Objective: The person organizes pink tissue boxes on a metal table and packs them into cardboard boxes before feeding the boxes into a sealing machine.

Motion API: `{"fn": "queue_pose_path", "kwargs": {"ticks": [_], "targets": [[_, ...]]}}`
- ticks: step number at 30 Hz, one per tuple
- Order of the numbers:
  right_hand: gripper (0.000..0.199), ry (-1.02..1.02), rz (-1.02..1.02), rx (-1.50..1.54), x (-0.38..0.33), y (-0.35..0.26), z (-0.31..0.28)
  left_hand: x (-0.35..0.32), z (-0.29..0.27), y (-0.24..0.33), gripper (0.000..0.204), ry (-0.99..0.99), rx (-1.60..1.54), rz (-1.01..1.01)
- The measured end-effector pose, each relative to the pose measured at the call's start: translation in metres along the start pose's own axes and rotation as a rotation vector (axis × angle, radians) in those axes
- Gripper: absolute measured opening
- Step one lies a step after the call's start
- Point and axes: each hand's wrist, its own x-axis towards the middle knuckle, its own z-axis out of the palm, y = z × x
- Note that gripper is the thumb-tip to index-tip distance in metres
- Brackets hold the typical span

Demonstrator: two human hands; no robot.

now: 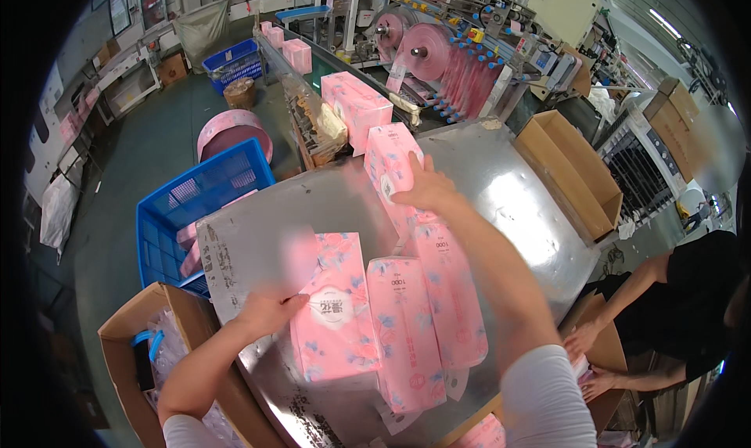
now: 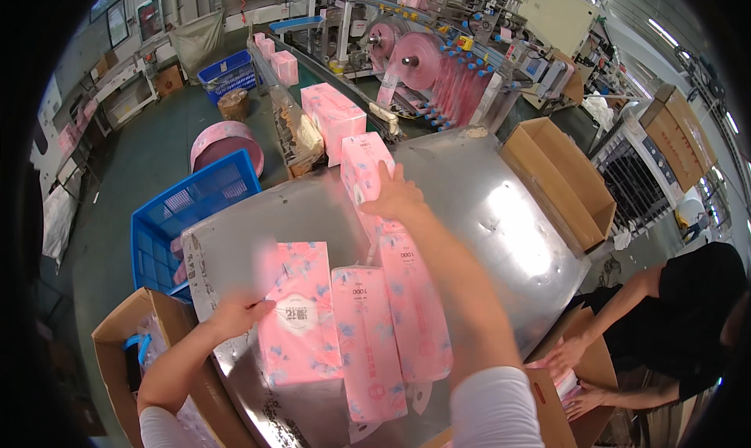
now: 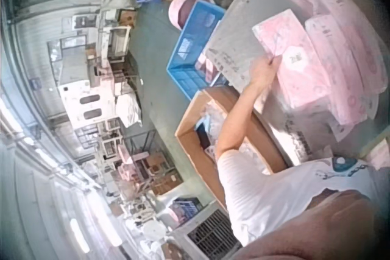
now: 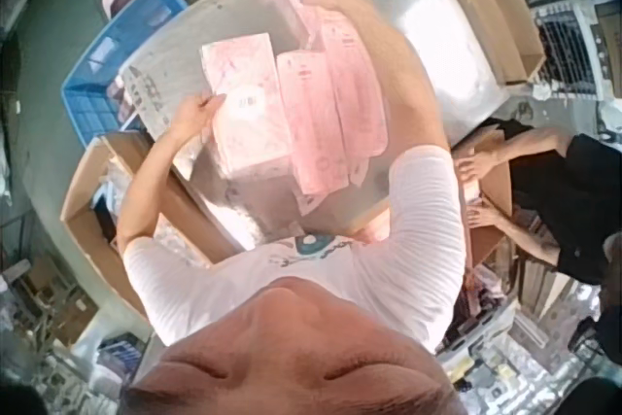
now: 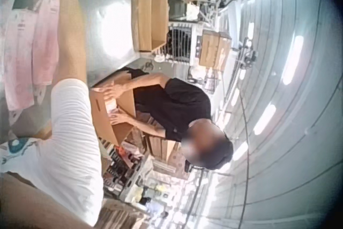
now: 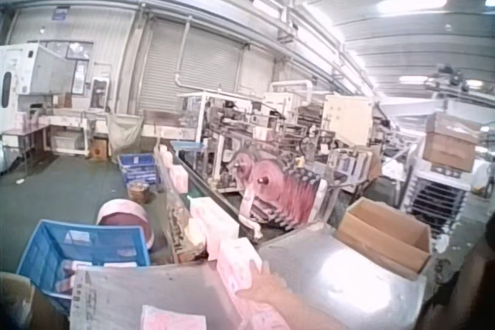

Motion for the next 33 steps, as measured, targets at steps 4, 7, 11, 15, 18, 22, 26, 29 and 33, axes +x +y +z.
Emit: {"fn": "queue_pose_path", "kwargs": {"ticks": [4, 7, 11, 15, 18, 22, 26, 29, 33], "targets": [[0.096, -0.003, 0.119, 0.006, 0.026, 0.074, 0.014, -0.018, -0.012, 0.063, 0.017, 0.042, 0.348, 0.347], [0.094, 0.004, 0.181, 0.066, -0.036, 0.156, 0.001, -0.026, 0.023, 0.089, 0.018, 0.117, 0.417, 0.313], [0.098, -0.065, 0.047, 0.145, -0.172, 0.139, 0.024, -0.061, 0.05, 0.106, 0.074, 0.151, 0.626, 0.471], [0.089, -0.235, -0.06, 0.367, -0.252, 0.071, -0.003, -0.106, 0.054, 0.075, 0.098, 0.023, 0.716, 0.357], [0.084, -0.416, -0.171, 0.454, -0.193, 0.049, -0.034, -0.127, 0.022, 0.045, 0.094, 0.011, 0.732, 0.248], [0.098, 0.132, -0.062, 0.019, -0.047, 0.026, -0.012, -0.111, 0.027, 0.056, 0.094, 0.033, 0.706, 0.276], [0.101, -0.023, 0.221, 0.142, 0.0, 0.049, 0.013, -0.096, 0.029, 0.033, 0.099, 0.337, 0.417, 0.355], [0.098, -0.068, 0.273, 0.0, -0.045, 0.106, 0.013, -0.083, 0.01, -0.001, 0.08, 0.143, -0.618, -0.098], [0.084, -0.68, -0.112, 0.606, -0.182, 0.136, -0.043, -0.076, -0.015, -0.043, 0.065, -0.347, -0.835, -0.646]]}}
